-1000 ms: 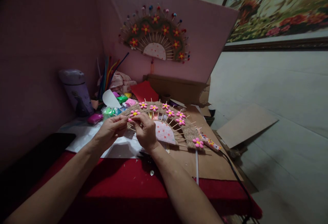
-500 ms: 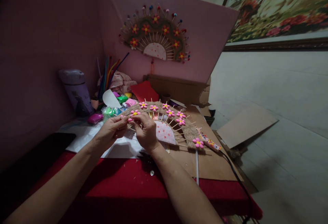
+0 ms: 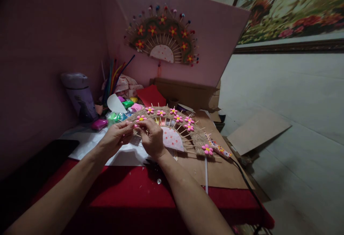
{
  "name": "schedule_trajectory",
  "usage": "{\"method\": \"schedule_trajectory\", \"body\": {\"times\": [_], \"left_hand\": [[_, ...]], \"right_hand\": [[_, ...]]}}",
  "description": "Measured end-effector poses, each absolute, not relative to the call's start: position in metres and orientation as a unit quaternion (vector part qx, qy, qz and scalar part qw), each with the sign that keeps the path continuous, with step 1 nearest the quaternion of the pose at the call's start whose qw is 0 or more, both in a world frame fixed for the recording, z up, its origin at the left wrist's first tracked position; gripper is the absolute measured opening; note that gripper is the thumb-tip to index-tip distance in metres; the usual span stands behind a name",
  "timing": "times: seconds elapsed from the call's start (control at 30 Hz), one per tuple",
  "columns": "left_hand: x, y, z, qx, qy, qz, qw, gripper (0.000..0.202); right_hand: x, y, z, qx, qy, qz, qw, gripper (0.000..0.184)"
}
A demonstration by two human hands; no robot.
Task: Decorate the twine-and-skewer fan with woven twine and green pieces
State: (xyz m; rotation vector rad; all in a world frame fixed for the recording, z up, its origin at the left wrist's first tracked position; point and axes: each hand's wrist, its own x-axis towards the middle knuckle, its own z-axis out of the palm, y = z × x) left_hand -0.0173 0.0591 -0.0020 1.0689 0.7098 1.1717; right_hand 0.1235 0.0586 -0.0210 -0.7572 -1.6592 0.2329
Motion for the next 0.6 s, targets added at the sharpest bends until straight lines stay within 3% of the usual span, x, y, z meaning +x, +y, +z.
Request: {"method": "schedule_trajectory", "body": {"times": [0.23,0.37,0.5,0.6], "left_hand": [[-0.02,0.061,-0.001,0.473,0.334,0.534,0.617,0.036],[-0.031,0.07,-0.001,0.455,0.398,0.632,0.485,0.028],[-0.049,0.083,-0.006,0.459,0.478,0.681,0.31,0.014],[-0.059,0.088,-0.011,0.481,0.514,0.635,0.317,0.008]], "right_hand": [[0.124,0.059,-0.021,-0.334,-0.716,0.095,0.605,0.006],[0.125,0.06,-0.022,-0.371,-0.717,0.075,0.585,0.009],[0.125,0.06,-0.025,-0.41,-0.759,0.025,0.505,0.003],[0.123,0.058,-0.026,-0.426,-0.799,-0.026,0.424,0.015]]}}
